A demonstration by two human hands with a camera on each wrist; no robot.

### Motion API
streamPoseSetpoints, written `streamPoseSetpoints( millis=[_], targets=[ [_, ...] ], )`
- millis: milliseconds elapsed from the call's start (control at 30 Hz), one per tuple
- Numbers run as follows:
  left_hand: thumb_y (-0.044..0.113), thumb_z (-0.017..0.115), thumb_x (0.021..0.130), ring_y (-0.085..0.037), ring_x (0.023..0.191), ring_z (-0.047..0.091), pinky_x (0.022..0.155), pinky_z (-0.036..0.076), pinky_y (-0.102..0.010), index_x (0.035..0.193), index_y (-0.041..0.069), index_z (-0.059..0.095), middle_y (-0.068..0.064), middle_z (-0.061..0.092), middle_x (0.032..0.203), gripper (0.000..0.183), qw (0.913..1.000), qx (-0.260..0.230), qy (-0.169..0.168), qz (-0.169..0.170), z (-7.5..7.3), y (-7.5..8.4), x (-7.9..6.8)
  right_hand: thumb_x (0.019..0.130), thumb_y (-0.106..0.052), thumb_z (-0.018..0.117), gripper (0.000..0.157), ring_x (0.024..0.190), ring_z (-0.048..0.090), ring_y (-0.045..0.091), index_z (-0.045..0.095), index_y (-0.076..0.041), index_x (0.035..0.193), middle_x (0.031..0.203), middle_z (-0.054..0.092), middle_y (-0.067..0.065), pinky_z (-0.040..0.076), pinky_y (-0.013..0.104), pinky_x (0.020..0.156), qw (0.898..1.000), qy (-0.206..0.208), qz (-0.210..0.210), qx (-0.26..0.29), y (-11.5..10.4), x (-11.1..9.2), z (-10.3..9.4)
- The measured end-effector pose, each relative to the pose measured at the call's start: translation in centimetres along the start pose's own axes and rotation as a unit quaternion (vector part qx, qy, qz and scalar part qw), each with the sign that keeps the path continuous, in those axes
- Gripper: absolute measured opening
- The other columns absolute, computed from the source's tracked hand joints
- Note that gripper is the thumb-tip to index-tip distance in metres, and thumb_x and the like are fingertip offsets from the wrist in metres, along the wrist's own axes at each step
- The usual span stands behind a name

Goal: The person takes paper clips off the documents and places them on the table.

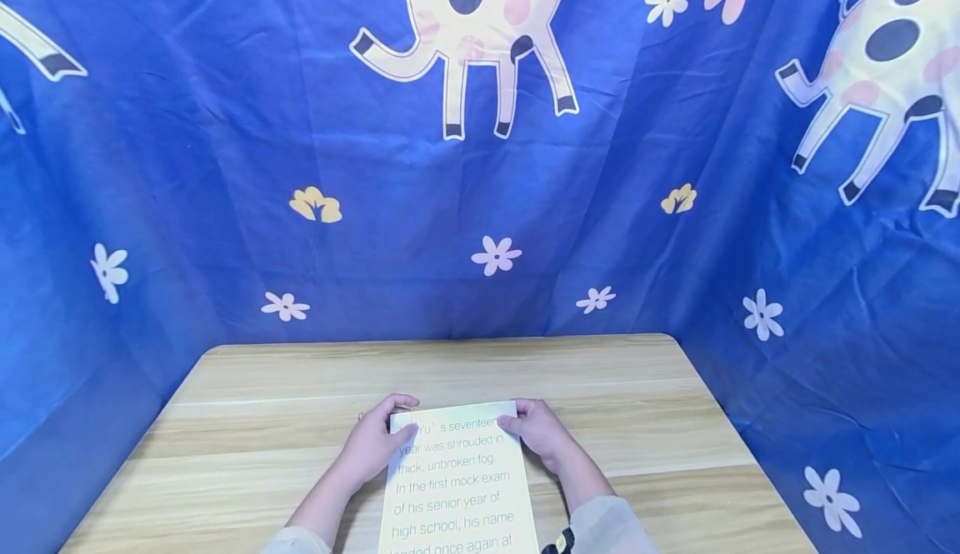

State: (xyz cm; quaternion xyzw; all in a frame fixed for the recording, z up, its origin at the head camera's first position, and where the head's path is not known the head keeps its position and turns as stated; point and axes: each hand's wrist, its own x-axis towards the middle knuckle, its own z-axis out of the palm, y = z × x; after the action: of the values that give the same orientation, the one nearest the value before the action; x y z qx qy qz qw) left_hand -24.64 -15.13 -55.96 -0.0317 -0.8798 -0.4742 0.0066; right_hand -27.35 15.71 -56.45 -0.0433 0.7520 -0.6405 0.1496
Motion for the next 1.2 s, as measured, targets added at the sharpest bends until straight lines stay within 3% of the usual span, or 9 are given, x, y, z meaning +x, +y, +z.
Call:
streamPoseSetpoints(
  millis=[200,667,900,1033,1200],
  targets=[
    [0.014,0.076,0.099,-0.042,0.14,0.063,0.122,0.043,-0.067,0.136,0.019,0.068,-0.012,0.073,0.142,0.038,0.9999,-0.011,0.002,0.008,0.03,-0.06,-0.09,0.104,-0.011,0.07,0.026,0.101,0.074,0.014,0.074,0.005,0.124,0.111,0.082,0.011,0.059,0.026,0.095,1.0,-0.002,0.001,0.001,0.0,-0.06,0.06],
    [0.019,0.074,0.102,-0.046,0.15,0.053,0.13,0.032,-0.07,0.14,0.019,0.065,-0.014,0.068,0.15,0.039,0.9997,-0.025,0.0,-0.007,0.0,-0.27,-0.22,0.104,-0.012,0.07,0.026,0.1,0.075,0.015,0.074,0.005,0.123,0.112,0.082,0.013,0.059,0.026,0.094,1.0,-0.004,-0.002,0.007,0.09,-0.09,0.03],
    [0.019,0.073,0.103,-0.046,0.157,0.044,0.131,0.034,-0.064,0.144,0.017,0.063,-0.015,0.061,0.157,0.042,0.999,-0.041,0.003,-0.016,-0.1,-0.46,-0.14,0.103,-0.012,0.07,0.025,0.1,0.074,0.015,0.075,0.004,0.122,0.109,0.083,0.01,0.058,0.026,0.093,1.0,-0.004,-0.003,0.006,0.08,-0.08,0.06],
    [0.019,0.074,0.102,-0.041,0.15,0.054,0.128,0.041,-0.059,0.143,0.018,0.063,-0.013,0.064,0.154,0.042,0.9983,-0.053,0.007,-0.023,-0.19,-0.42,-0.21,0.103,-0.012,0.07,0.024,0.1,0.074,0.015,0.075,0.003,0.122,0.109,0.082,0.009,0.058,0.026,0.093,1.0,-0.004,-0.002,0.006,0.08,-0.1,0.05],
    [0.02,0.075,0.101,-0.024,0.128,0.063,0.11,0.051,-0.034,0.142,0.02,0.065,-0.008,0.069,0.143,0.042,0.9975,-0.058,0.014,-0.038,-0.32,-0.31,-0.18,0.103,-0.012,0.07,0.024,0.1,0.074,0.016,0.075,0.003,0.122,0.11,0.082,0.009,0.059,0.028,0.094,1.0,-0.003,0.001,0.007,0.17,-0.18,0.0]
  ],
)
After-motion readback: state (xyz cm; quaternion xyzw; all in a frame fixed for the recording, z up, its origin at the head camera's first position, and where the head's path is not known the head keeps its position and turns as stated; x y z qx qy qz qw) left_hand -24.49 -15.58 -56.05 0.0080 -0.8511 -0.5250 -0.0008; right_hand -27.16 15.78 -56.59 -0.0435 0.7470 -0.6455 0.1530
